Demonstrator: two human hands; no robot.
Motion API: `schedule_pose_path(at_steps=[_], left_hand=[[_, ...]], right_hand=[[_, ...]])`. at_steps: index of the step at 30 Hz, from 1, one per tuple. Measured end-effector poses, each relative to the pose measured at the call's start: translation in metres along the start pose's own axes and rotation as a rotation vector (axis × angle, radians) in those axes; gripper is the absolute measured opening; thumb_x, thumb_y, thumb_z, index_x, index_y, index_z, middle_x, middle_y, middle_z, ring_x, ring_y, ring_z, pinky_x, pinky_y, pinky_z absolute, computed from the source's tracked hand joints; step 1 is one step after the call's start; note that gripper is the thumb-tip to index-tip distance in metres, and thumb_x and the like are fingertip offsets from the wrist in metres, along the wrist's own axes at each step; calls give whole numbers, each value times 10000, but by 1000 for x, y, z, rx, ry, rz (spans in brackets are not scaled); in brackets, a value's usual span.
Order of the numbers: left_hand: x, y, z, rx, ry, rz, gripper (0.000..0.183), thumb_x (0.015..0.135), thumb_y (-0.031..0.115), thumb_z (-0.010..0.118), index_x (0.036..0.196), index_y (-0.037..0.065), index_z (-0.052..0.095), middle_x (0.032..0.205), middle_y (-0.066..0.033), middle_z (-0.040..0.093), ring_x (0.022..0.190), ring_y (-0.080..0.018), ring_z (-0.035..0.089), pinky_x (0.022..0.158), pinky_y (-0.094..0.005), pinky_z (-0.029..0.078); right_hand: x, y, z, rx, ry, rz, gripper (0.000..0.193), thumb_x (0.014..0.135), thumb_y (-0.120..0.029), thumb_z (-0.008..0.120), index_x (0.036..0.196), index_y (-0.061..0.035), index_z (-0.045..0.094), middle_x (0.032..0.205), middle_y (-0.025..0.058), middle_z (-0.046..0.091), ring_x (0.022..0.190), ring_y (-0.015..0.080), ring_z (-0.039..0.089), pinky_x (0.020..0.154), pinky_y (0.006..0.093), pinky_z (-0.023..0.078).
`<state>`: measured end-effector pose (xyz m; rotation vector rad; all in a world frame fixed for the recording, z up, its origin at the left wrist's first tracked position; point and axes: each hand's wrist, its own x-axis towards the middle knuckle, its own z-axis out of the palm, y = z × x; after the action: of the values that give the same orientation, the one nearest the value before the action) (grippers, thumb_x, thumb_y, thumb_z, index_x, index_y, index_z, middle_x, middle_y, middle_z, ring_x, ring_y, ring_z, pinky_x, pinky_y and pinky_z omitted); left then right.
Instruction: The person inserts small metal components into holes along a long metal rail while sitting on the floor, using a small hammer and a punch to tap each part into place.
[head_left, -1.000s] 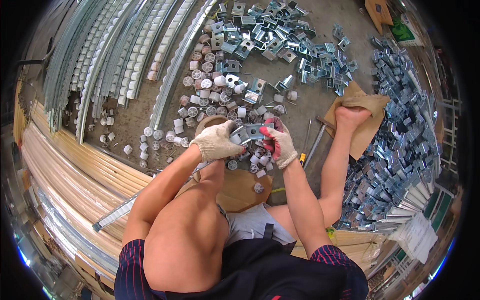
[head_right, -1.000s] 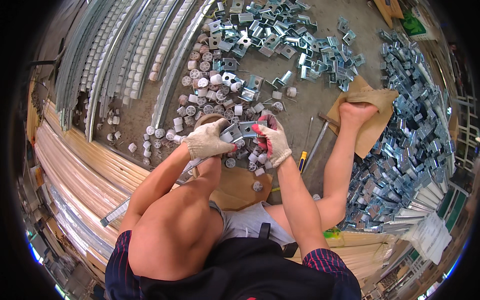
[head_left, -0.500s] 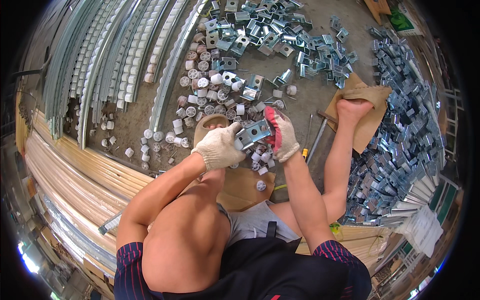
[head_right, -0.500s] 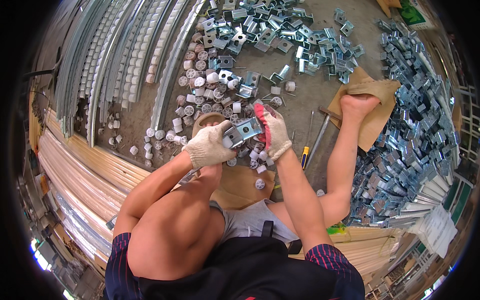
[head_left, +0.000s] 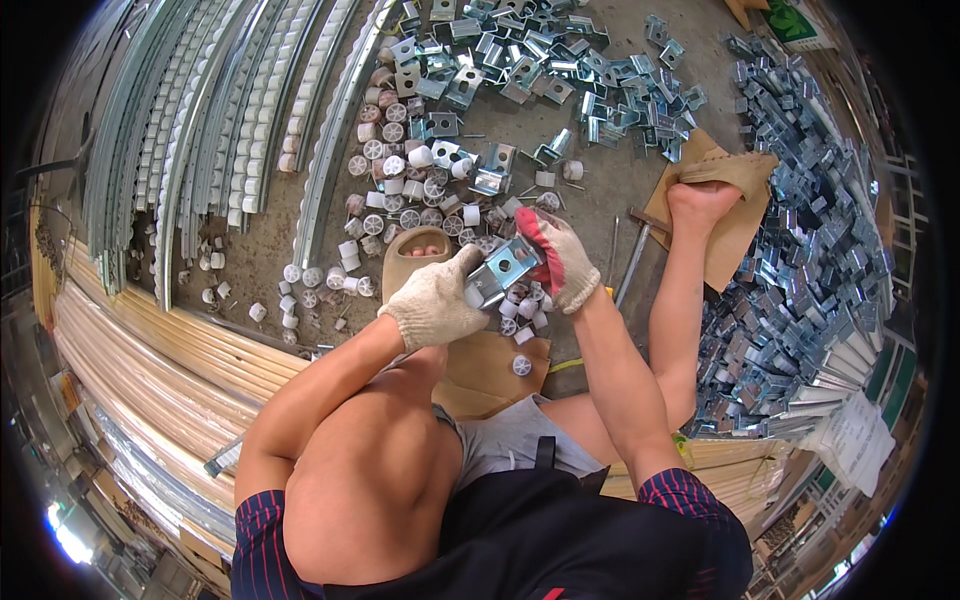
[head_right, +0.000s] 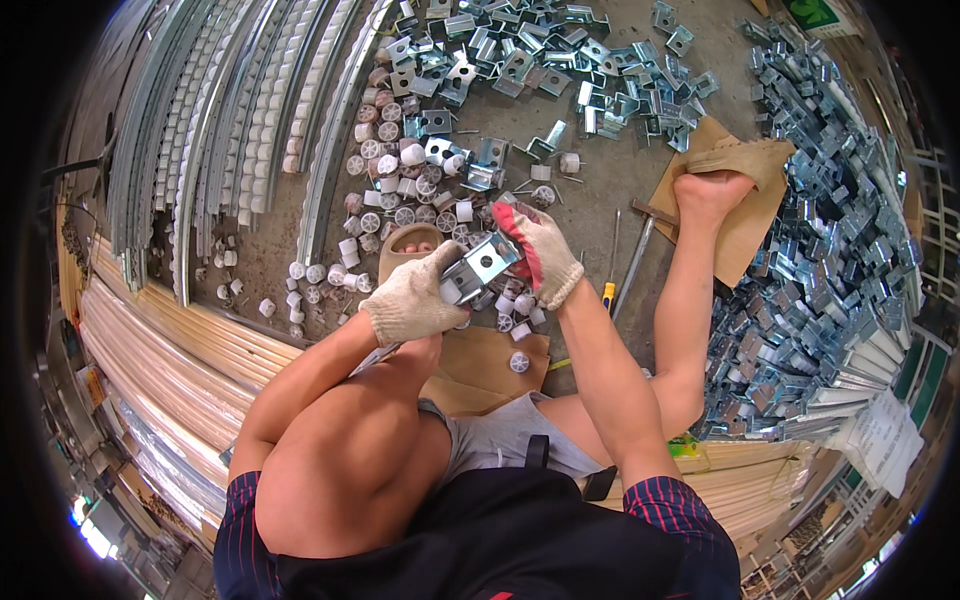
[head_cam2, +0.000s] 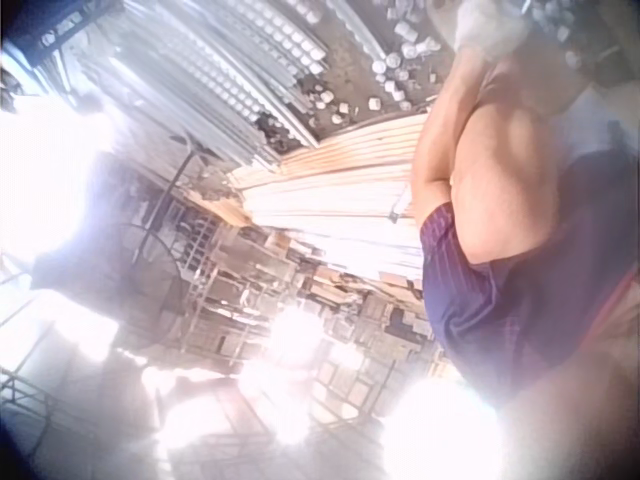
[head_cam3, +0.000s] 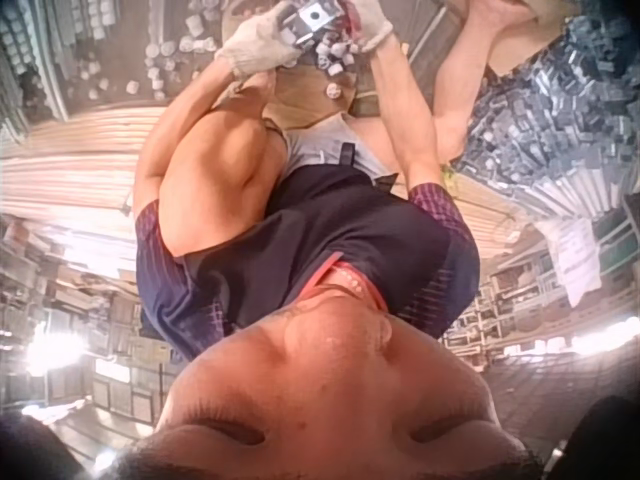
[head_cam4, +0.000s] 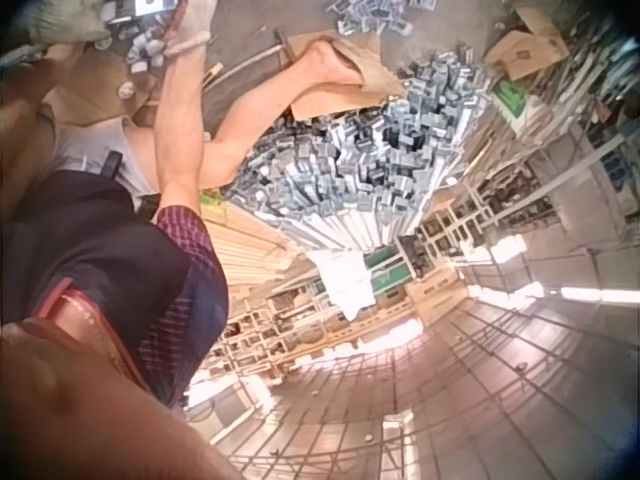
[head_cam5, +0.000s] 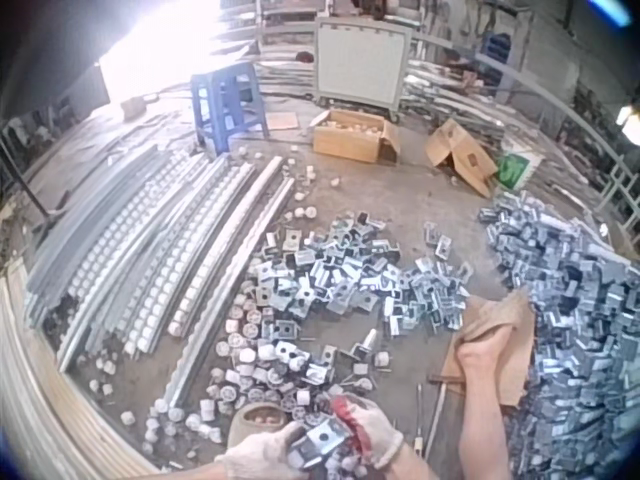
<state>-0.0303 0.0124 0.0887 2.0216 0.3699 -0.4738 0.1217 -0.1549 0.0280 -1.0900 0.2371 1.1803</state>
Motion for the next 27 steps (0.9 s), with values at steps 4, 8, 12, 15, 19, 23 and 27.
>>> schedule_pose_path(at_steps=[4, 8, 12, 15, 19, 23, 27], left_hand=[[-2, -3, 3, -1, -38, -39, 539, 723, 226, 747, 1208, 98, 550, 935, -267, 717, 954, -485, 699, 867, -521, 552], [-3, 1, 2, 10, -48, -56, 537, 720, 216, 740, 1209, 94, 554, 942, -273, 716, 959, -483, 700, 862, -517, 550], [-4, 5, 1, 28, -17, -44, 512, 726, 194, 723, 1200, 90, 560, 920, -271, 714, 952, -484, 700, 852, -518, 547], [-2, 4, 4, 28, -33, -59, 512, 729, 184, 715, 1207, 84, 565, 908, -276, 712, 950, -487, 698, 853, -519, 547], [1, 4, 10, 66, -47, -88, 524, 733, 180, 709, 1231, 91, 571, 927, -286, 716, 951, -486, 696, 855, -520, 545], [2, 7, 8, 39, -63, -116, 524, 711, 213, 737, 1204, 107, 590, 932, -237, 712, 959, -452, 697, 861, -497, 534], [0, 15, 6, 2, -47, -140, 516, 693, 225, 753, 1173, 107, 603, 929, -210, 709, 949, -436, 698, 857, -487, 530]], right_hand=[[-12, 2, 10, 13, -81, -75, 209, 1027, -228, 716, 1153, -63, 704, 974, -24, 714, 795, 53, 685, 634, 237, 569], [-9, 8, -10, -73, -179, -94, 139, 1034, -188, 701, 1115, -76, 684, 979, -17, 709, 824, 80, 702, 688, 256, 593], [-4, 14, -22, -23, -204, -74, 154, 1026, -174, 709, 1138, -74, 673, 1013, -5, 712, 852, 92, 711, 720, 263, 610], [-6, 5, -12, 20, -176, 18, 175, 1019, -180, 719, 1149, -73, 671, 1027, -2, 710, 847, 87, 706, 703, 263, 607], [-5, 12, -17, 64, -165, -13, 138, 1023, -196, 714, 1100, -86, 685, 970, -24, 702, 818, 74, 692, 666, 258, 586], [-10, 7, -12, -73, -163, -82, 98, 1026, -173, 707, 1068, -85, 700, 960, -28, 710, 839, 70, 688, 688, 257, 574], [-25, 10, 5, -97, -38, -138, 98, 1021, -202, 726, 1012, -105, 714, 927, -57, 694, 803, 38, 649, 677, 234, 520]])
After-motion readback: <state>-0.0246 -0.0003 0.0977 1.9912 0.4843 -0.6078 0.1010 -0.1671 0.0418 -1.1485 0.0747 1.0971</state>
